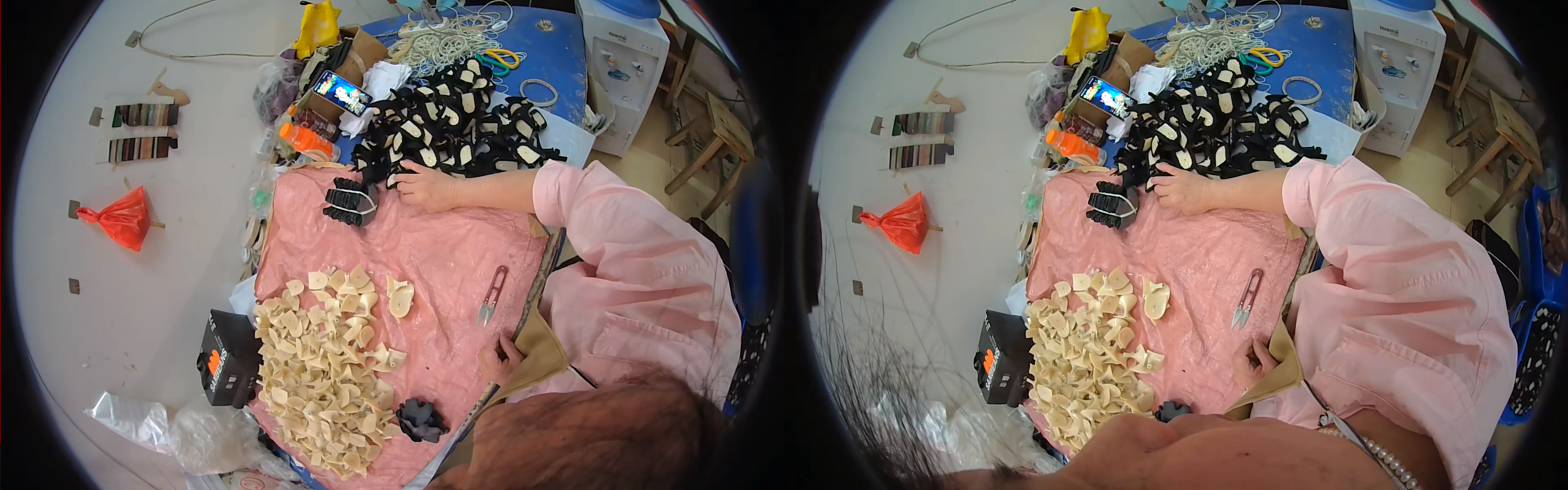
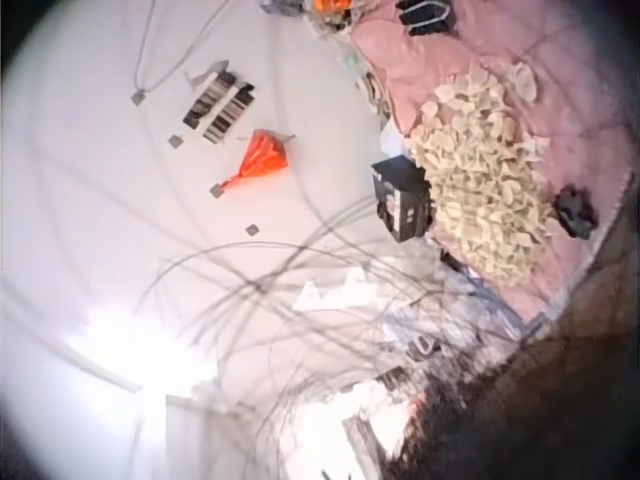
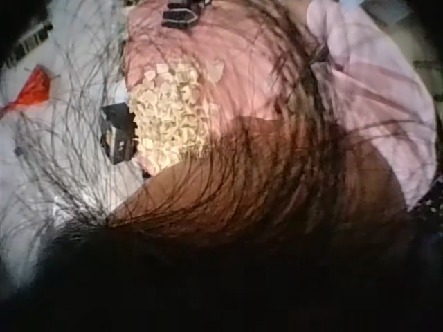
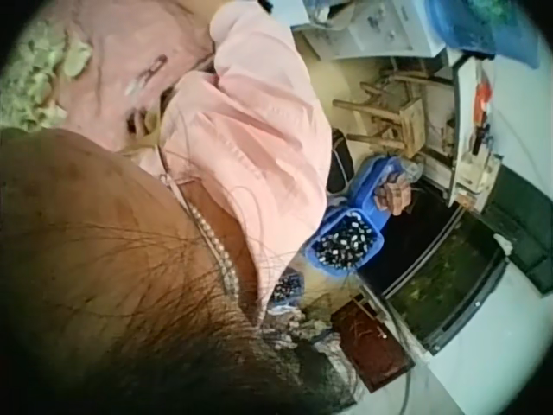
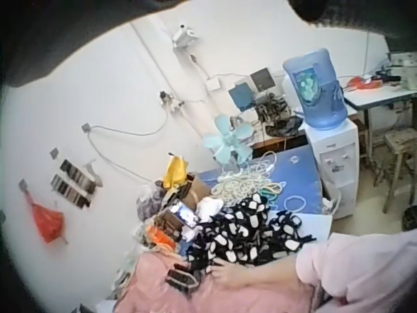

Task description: Assembling small white and black plastic components into finished parts.

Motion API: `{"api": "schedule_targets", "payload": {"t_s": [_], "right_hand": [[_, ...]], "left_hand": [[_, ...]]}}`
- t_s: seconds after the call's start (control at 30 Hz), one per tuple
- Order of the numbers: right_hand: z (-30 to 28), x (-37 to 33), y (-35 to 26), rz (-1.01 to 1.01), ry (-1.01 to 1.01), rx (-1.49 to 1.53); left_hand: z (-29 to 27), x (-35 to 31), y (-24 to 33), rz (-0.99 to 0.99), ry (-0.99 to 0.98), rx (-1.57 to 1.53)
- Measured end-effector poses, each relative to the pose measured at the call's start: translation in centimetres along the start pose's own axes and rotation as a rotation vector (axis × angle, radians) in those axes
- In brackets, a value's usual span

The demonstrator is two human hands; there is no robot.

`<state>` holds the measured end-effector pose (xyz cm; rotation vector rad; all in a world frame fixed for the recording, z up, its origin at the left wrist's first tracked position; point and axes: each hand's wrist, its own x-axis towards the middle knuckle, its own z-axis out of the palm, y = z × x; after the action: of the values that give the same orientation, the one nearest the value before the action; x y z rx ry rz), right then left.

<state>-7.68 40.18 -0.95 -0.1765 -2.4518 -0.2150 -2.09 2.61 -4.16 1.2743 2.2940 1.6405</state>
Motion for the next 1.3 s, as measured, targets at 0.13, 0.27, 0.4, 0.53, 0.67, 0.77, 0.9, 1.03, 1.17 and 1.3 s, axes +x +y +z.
{"api": "schedule_targets", "payload": {"t_s": [0.13, 0.27, 0.4, 0.53, 0.67, 0.77, 0.9, 1.03, 1.17, 1.3], "right_hand": [[0.0, -0.3, 1.6, -0.002, 0.159, 0.035], [-0.6, 0.7, 1.0, 0.026, 0.130, 0.015], [-1.1, 1.5, 2.4, 0.042, 0.198, -0.092], [1.0, 1.0, 4.4, 0.220, 0.132, 0.227], [0.9, 3.9, 4.7, 0.756, 0.471, 1.144], [-0.9, 4.4, 3.0, 0.776, 0.596, 1.307], [-3.2, 6.2, -7.4, 0.511, -0.083, 1.321], [-4.0, 9.6, -12.0, 0.303, -0.397, 1.149], [-0.3, 15.5, -12.5, 0.157, -0.281, 1.071], [0.7, 21.0, -13.1, 0.116, -0.302, 1.113]], "left_hand": [[0.0, -0.7, -1.1, -0.060, -0.023, 0.018], [-1.0, -1.7, -3.6, -0.155, -0.280, 0.152], [0.2, -0.3, 0.8, -0.063, 0.107, 0.024], [-0.4, 1.4, 2.0, 0.096, 0.065, 0.090], [-0.7, 1.4, 1.4, 0.142, 0.079, 0.111], [0.0, 1.3, 1.5, 0.104, 0.052, 0.072], [-1.0, 0.8, 1.7, 0.020, -0.012, 0.092], [-3.2, 2.3, 4.0, -0.423, -0.004, -0.357], [-11.8, 8.4, 4.7, 0.016, 0.127, 0.344], [-17.7, 18.0, 1.1, -0.316, 0.349, 0.090]]}}
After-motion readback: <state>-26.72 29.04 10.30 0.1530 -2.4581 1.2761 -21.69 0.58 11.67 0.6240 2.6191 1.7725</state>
